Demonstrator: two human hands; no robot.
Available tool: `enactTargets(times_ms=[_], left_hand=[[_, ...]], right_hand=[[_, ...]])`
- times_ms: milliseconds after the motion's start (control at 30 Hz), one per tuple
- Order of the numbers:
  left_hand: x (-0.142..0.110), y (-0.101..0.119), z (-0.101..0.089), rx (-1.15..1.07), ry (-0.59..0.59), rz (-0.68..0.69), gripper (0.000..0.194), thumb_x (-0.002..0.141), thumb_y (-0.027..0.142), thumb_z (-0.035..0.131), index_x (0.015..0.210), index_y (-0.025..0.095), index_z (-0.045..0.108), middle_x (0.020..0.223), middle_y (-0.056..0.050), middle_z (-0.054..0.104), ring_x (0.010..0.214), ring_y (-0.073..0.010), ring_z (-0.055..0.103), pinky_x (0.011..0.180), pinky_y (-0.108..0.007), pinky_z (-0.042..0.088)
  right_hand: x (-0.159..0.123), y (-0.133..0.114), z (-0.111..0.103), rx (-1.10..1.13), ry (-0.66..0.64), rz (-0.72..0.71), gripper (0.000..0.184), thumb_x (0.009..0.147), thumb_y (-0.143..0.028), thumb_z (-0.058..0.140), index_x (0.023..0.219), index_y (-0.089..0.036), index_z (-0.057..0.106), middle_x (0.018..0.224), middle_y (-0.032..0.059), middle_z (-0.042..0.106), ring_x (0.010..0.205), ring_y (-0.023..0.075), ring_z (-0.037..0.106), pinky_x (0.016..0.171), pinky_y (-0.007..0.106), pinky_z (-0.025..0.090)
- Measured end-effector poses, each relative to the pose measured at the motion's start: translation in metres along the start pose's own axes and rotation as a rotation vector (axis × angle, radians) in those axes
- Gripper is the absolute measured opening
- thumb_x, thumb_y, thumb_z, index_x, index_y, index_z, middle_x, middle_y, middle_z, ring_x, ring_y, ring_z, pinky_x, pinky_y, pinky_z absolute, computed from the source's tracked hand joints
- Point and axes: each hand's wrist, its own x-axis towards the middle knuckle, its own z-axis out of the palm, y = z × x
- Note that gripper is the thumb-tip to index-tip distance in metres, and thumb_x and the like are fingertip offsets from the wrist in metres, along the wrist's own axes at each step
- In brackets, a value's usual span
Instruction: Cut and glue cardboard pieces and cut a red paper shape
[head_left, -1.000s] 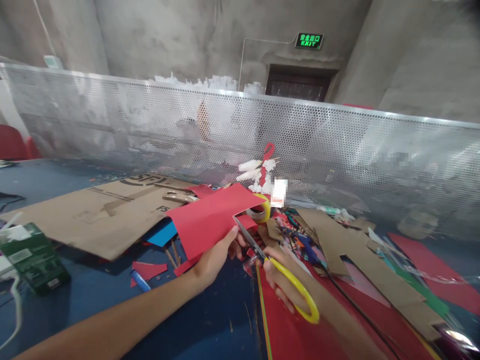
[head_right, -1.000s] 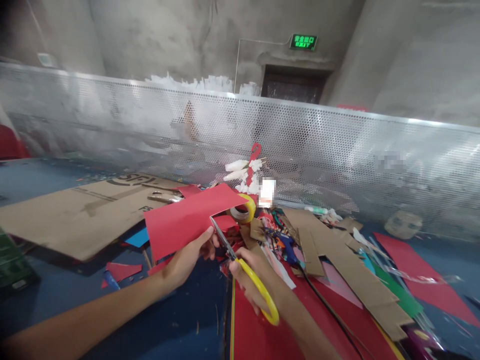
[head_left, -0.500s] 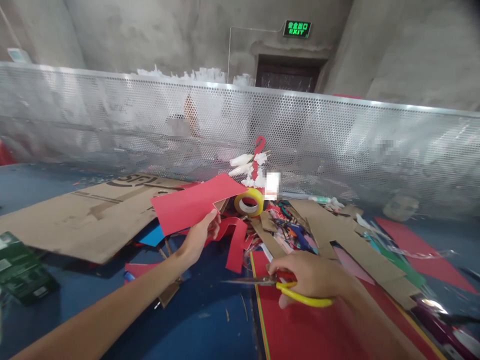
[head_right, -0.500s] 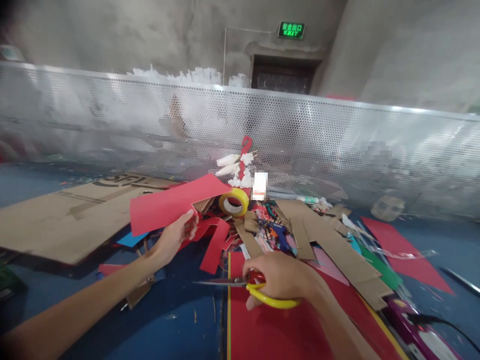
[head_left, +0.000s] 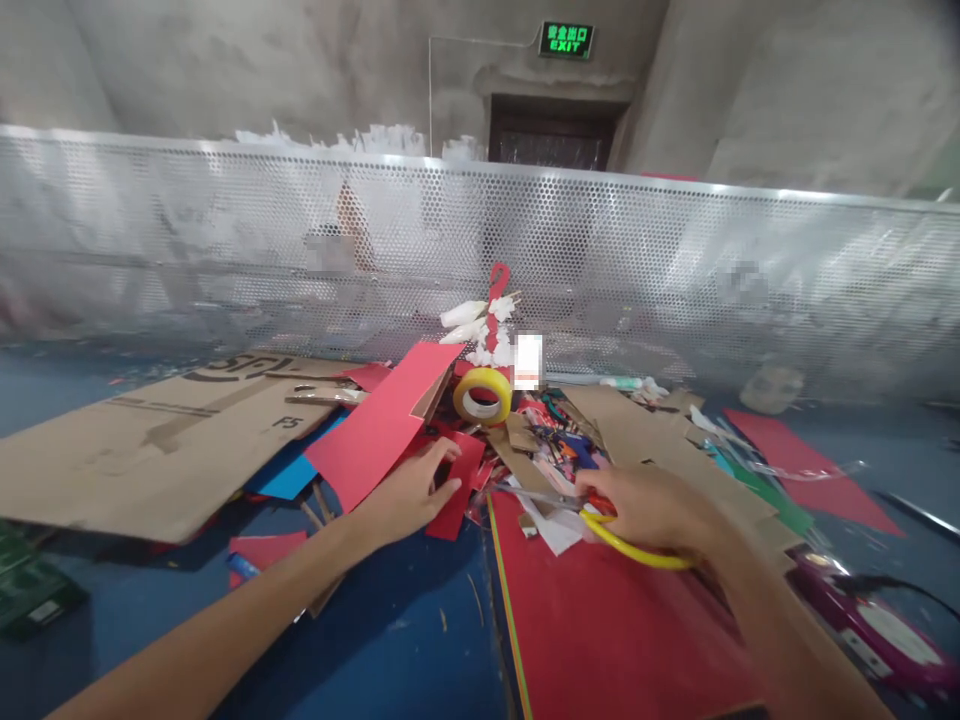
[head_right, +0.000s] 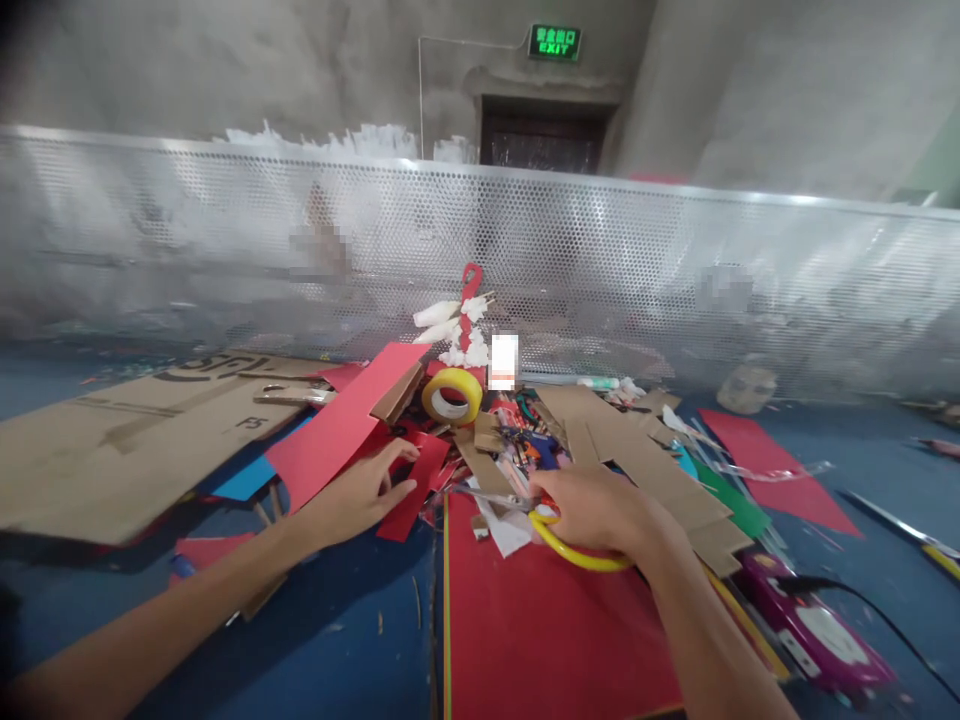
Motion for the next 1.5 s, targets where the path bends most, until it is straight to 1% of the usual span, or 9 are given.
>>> enactTargets(times_ms=[100,200,500,600,700,933,1167,1367,1500], left_hand=[[-0.005,0.005,0.004,0.251,-0.108,-0.011,0.044,0.098,0.043,0.05,0.137,0.023,0.052,0.138,-0.015,0.063,0.118,-0.0372,0.065,0.096,-0.051,0.05],[-0.006,0.005,0.008,0.355,-0.169,-0.06,0.053,0.099,0.048,0.049,0.147,0.026,0.047,0.153,-0.016,0.053,0.131,-0.0428,0.057,0.102,-0.058,0.046],[0.001,-0.002,0.01,0.214,-0.149,-0.05,0.05,0.092,0.037,0.059,0.141,0.027,0.053,0.147,-0.013,0.058,0.133,-0.0369,0.057,0.104,-0.048,0.046],[0.003,-0.002,0.01,0.155,-0.09,-0.053,0.048,0.09,0.029,0.057,0.138,0.024,0.055,0.126,-0.011,0.069,0.119,-0.0336,0.065,0.095,-0.043,0.048],[0.005,-0.004,0.008,0.06,-0.03,-0.043,0.041,0.095,0.034,0.052,0.134,0.023,0.054,0.094,-0.005,0.07,0.091,-0.0276,0.069,0.079,-0.037,0.05],[0.01,-0.009,0.01,-0.256,0.06,0.063,0.031,0.097,0.044,0.054,0.118,0.021,0.058,0.094,-0.003,0.067,0.088,-0.0218,0.064,0.079,-0.033,0.051],[0.008,-0.01,0.016,-0.341,-0.021,0.074,0.033,0.097,0.044,0.056,0.122,0.022,0.058,0.102,-0.005,0.068,0.094,-0.0219,0.066,0.087,-0.036,0.054],[0.005,-0.005,0.013,-0.362,-0.039,0.066,0.034,0.096,0.043,0.059,0.123,0.022,0.058,0.117,-0.008,0.069,0.1,-0.0239,0.066,0.088,-0.037,0.054],[0.005,-0.002,0.011,-0.344,-0.017,0.066,0.03,0.097,0.043,0.056,0.117,0.021,0.06,0.1,-0.005,0.069,0.087,-0.0205,0.064,0.081,-0.035,0.053]], right_hand=[[-0.001,0.003,0.002,-0.049,-0.048,0.046,0.037,0.075,-0.052,0.073,0.104,-0.029,0.068,0.094,0.0057,0.074,0.08,0.0274,0.067,0.058,0.029,0.029],[-0.002,0.004,0.004,-0.062,-0.078,0.043,0.036,0.073,-0.049,0.073,0.102,-0.029,0.067,0.091,0.005,0.074,0.08,0.0273,0.067,0.057,0.029,0.028],[-0.002,0.003,0.003,-0.002,-0.095,0.039,0.037,0.069,-0.041,0.077,0.101,-0.026,0.067,0.099,0.0071,0.073,0.086,0.0267,0.067,0.06,0.03,0.032],[-0.002,0.007,0.005,-0.001,-0.078,0.032,0.037,0.068,-0.043,0.078,0.1,-0.026,0.068,0.102,0.0068,0.072,0.092,0.0273,0.067,0.062,0.03,0.033],[-0.003,0.007,0.004,-0.028,-0.071,0.073,0.036,0.066,-0.043,0.081,0.095,-0.026,0.069,0.094,0.0059,0.071,0.09,0.0273,0.067,0.062,0.029,0.033],[-0.011,0.001,-0.007,-0.022,-0.152,0.203,0.023,0.07,-0.039,0.078,0.077,-0.02,0.067,0.063,0.0043,0.064,0.059,0.022,0.063,0.054,0.029,0.032],[0.014,-0.019,0.004,-0.027,0.271,0.118,0.023,0.097,-0.044,0.054,0.1,-0.023,0.065,0.094,0.0081,0.075,0.084,0.0249,0.07,0.062,0.029,0.033],[0.041,-0.051,0.026,-0.033,0.31,0.02,0.029,0.095,-0.043,0.06,0.116,-0.023,0.062,0.109,0.0102,0.075,0.101,0.0292,0.071,0.075,0.031,0.041],[0.043,-0.053,0.03,-0.011,0.306,0.0,0.027,0.093,-0.037,0.058,0.114,-0.02,0.061,0.109,0.0123,0.074,0.1,0.0293,0.07,0.072,0.031,0.04]])
